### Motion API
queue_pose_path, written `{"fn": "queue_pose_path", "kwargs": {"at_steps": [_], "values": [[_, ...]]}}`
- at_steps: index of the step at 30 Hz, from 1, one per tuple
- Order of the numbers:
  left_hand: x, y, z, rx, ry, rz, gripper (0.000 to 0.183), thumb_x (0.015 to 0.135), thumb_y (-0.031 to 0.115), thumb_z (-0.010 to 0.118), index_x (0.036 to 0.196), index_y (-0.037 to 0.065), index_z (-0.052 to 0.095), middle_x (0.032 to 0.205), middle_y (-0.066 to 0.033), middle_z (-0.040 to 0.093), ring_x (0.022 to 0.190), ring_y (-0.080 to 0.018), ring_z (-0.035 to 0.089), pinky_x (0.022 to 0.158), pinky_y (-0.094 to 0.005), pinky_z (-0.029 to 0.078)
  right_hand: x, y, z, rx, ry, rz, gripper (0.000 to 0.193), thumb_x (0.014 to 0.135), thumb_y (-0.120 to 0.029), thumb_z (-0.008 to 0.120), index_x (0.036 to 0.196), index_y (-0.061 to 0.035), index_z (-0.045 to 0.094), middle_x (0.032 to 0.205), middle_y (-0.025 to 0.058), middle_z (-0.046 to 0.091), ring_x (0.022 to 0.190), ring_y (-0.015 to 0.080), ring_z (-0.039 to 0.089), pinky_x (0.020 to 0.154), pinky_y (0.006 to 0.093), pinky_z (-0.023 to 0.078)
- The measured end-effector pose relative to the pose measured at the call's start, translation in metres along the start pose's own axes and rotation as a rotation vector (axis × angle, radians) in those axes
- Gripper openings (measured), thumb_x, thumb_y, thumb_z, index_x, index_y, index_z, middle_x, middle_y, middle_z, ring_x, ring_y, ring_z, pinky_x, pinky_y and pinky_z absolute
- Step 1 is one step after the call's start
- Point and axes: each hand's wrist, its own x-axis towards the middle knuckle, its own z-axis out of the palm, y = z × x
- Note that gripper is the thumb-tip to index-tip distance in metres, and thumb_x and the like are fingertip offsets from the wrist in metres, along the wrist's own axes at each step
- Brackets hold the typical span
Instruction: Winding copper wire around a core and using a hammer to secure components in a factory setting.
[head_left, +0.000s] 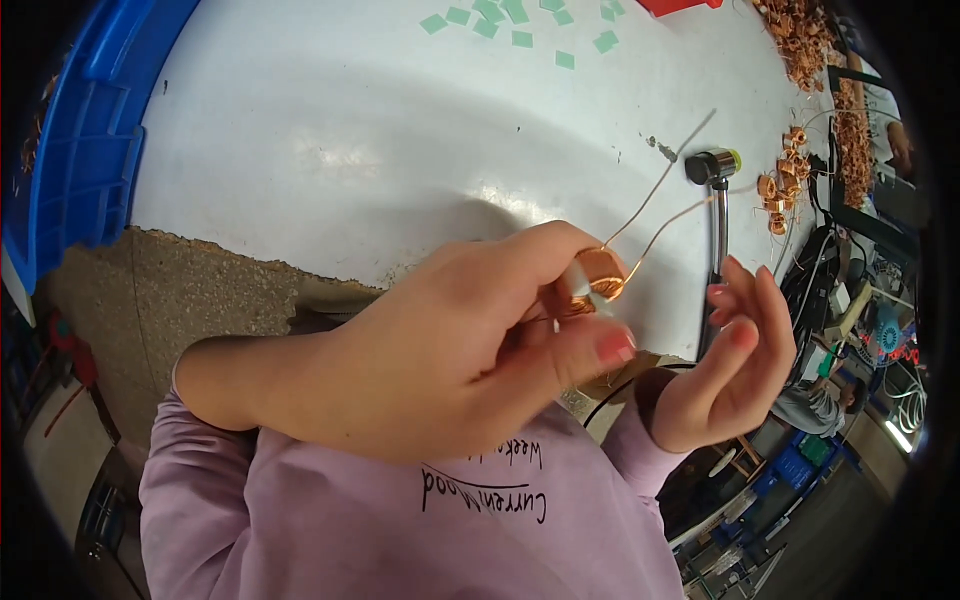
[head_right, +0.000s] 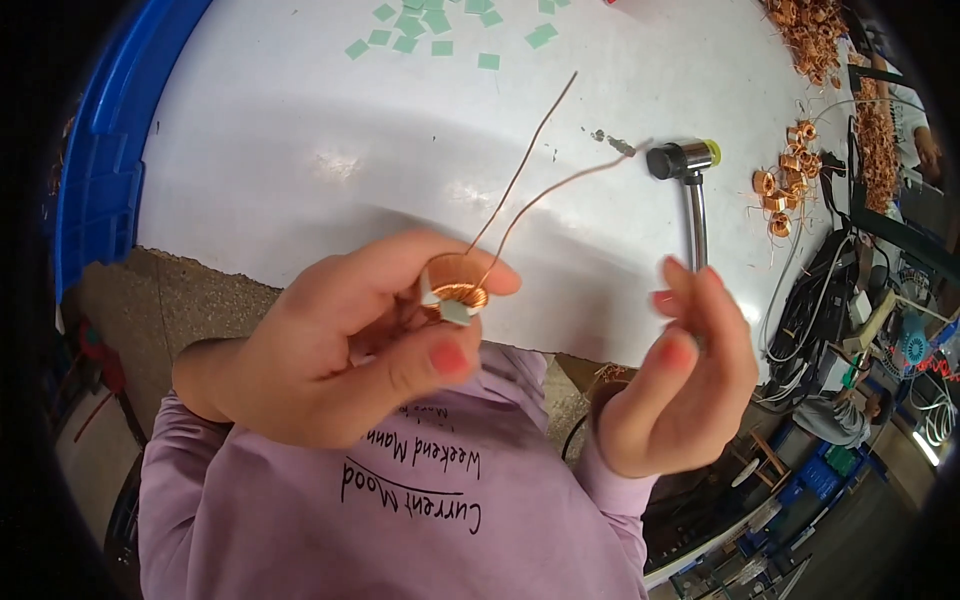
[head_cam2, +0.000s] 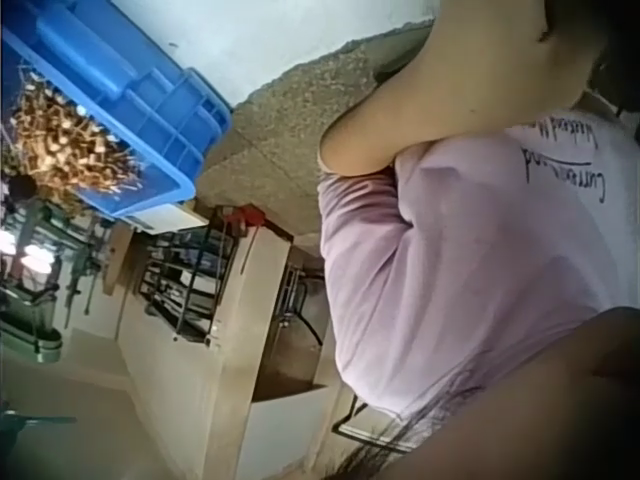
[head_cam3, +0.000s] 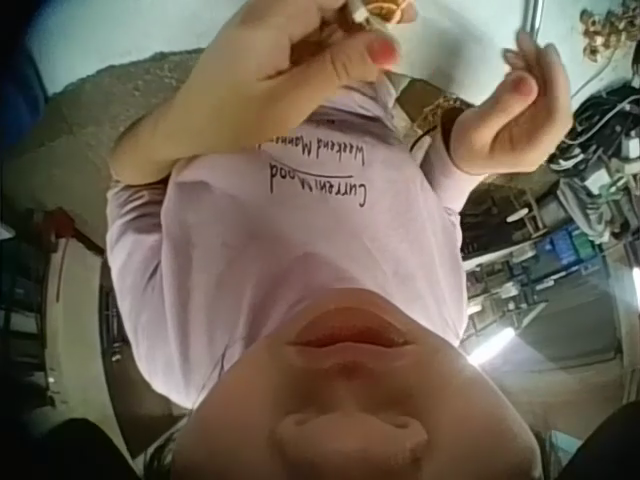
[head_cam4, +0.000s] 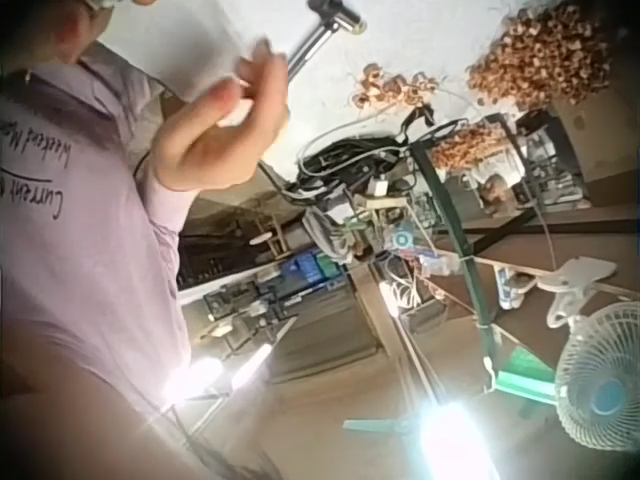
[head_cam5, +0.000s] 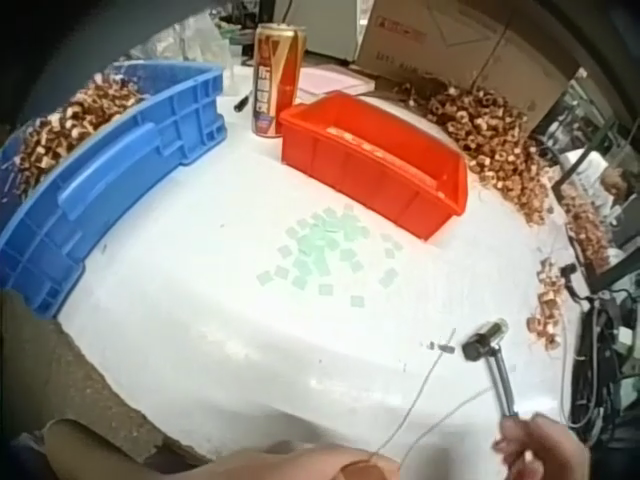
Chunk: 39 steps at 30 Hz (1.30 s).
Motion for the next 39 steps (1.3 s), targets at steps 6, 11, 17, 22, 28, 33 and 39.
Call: {"fn": "queue_pose_path", "kwargs": {"at_steps": [6, 11, 17, 22, 28, 33, 39], "values": [[-0.002, -0.011, -0.003, 0.100, 0.110, 0.178, 0.022, 0.093, 0.006, 0.042, 0.111, -0.005, 0.048, 0.068, -0.0016, 0.047, 0.056, -0.0072, 0.039, 0.052, -0.0159, 0.032, 0.001, 0.050, -0.039, -0.843, -0.238, -0.213, 0.027, 0.093, -0.015, 0.048, 0.114, 0.0013, 0.052, 0.095, 0.0139, 0.060, 0.074, 0.0170, 0.053, 0.076, 0.0263, 0.042], [-0.003, -0.006, -0.005, 0.051, 0.082, 0.079, 0.019, 0.093, 0.006, 0.040, 0.106, -0.004, 0.049, 0.066, -0.0016, 0.046, 0.055, -0.0074, 0.038, 0.050, -0.0168, 0.031, -0.008, 0.074, -0.062, -0.777, -0.326, 0.002, 0.025, 0.090, -0.012, 0.051, 0.110, 0.0028, 0.051, 0.094, 0.0130, 0.057, 0.079, 0.0226, 0.052, 0.078, 0.0340, 0.044], [-0.007, -0.003, -0.007, -0.054, 0.157, -0.020, 0.017, 0.093, 0.006, 0.039, 0.101, -0.004, 0.051, 0.064, -0.0011, 0.045, 0.055, -0.0066, 0.037, 0.049, -0.0165, 0.030, -0.007, 0.063, -0.070, -0.295, -0.232, 0.270, 0.028, 0.091, -0.022, 0.052, 0.107, 0.0004, 0.050, 0.088, 0.0108, 0.054, 0.065, 0.0170, 0.049, 0.062, 0.0265, 0.041], [-0.016, 0.002, -0.018, -0.072, 0.261, -0.010, 0.018, 0.094, 0.008, 0.039, 0.099, -0.004, 0.052, 0.063, -0.0010, 0.044, 0.052, -0.0057, 0.034, 0.048, -0.0158, 0.028, -0.007, 0.020, -0.063, 0.557, -0.293, 0.511, 0.033, 0.089, -0.030, 0.054, 0.105, -0.0009, 0.049, 0.080, 0.0083, 0.053, 0.054, 0.0104, 0.041, 0.050, 0.0211, 0.033], [-0.043, 0.004, -0.043, -0.206, 0.357, 0.004, 0.019, 0.095, 0.010, 0.041, 0.100, -0.003, 0.053, 0.064, -0.0026, 0.047, 0.051, -0.0054, 0.035, 0.047, -0.0157, 0.028, -0.018, -0.010, -0.061, 0.392, -0.625, 0.625, 0.044, 0.086, -0.041, 0.058, 0.100, -0.0003, 0.049, 0.061, 0.0004, 0.046, 0.046, 0.0054, 0.034, 0.042, 0.0184, 0.024], [-0.063, -0.001, -0.041, -0.375, 0.378, -0.106, 0.021, 0.095, 0.011, 0.041, 0.105, -0.004, 0.053, 0.064, -0.0041, 0.048, 0.050, -0.0050, 0.034, 0.045, -0.0157, 0.026, -0.012, -0.017, -0.057, 0.273, -0.950, 0.522, 0.026, 0.087, -0.022, 0.053, 0.095, 0.0023, 0.051, 0.064, 0.0050, 0.054, 0.049, 0.0125, 0.043, 0.047, 0.0221, 0.036], [-0.080, -0.015, -0.037, -0.710, 0.383, -0.174, 0.023, 0.095, 0.009, 0.041, 0.110, -0.005, 0.052, 0.065, -0.0074, 0.051, 0.047, -0.0042, 0.032, 0.042, -0.0159, 0.022, -0.003, -0.025, -0.039, 0.155, -1.126, 0.280, 0.023, 0.085, -0.018, 0.053, 0.095, 0.0035, 0.050, 0.063, 0.0058, 0.055, 0.047, 0.0167, 0.046, 0.048, 0.0251, 0.040]]}}
